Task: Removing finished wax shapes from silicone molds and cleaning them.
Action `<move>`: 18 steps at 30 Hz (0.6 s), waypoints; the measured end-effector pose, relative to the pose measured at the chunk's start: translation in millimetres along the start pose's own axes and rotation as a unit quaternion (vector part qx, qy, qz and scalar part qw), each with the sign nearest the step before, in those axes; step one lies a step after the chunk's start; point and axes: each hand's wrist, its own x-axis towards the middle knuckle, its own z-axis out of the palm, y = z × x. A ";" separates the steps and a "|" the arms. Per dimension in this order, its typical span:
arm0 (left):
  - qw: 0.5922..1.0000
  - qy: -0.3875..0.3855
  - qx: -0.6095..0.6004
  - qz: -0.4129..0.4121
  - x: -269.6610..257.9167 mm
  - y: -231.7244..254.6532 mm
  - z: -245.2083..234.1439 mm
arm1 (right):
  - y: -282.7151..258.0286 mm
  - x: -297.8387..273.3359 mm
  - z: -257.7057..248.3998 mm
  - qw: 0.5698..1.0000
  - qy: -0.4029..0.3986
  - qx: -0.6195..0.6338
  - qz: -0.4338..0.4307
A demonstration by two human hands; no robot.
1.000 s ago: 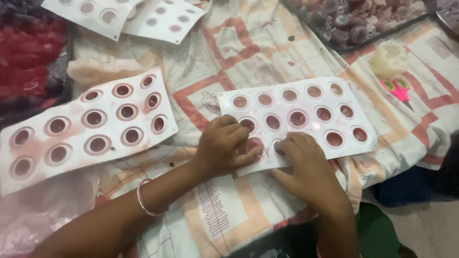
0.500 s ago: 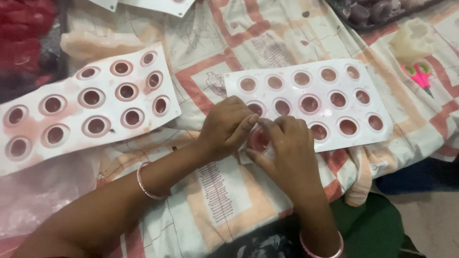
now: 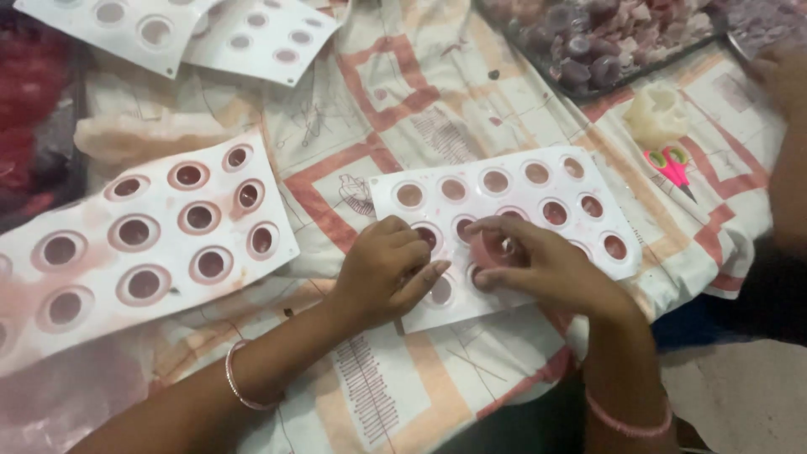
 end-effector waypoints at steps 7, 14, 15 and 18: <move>0.999 -0.007 -0.016 -0.044 1.4 1.1 4.3 | 25.3 102.7 -106.8 0.888 0.367 -0.217 -0.172; 0.999 -0.002 -0.010 -0.034 1.4 -3.6 3.7 | 32.1 39.6 -42.7 0.914 0.388 -0.050 -0.108; 0.999 0.000 -0.006 -0.032 1.0 -2.7 5.3 | 21.8 23.7 -26.6 0.939 0.323 -0.050 -0.110; 0.999 0.007 0.004 -0.031 -0.7 -0.1 10.0 | 16.4 -24.6 0.5 0.973 0.195 -0.051 -0.110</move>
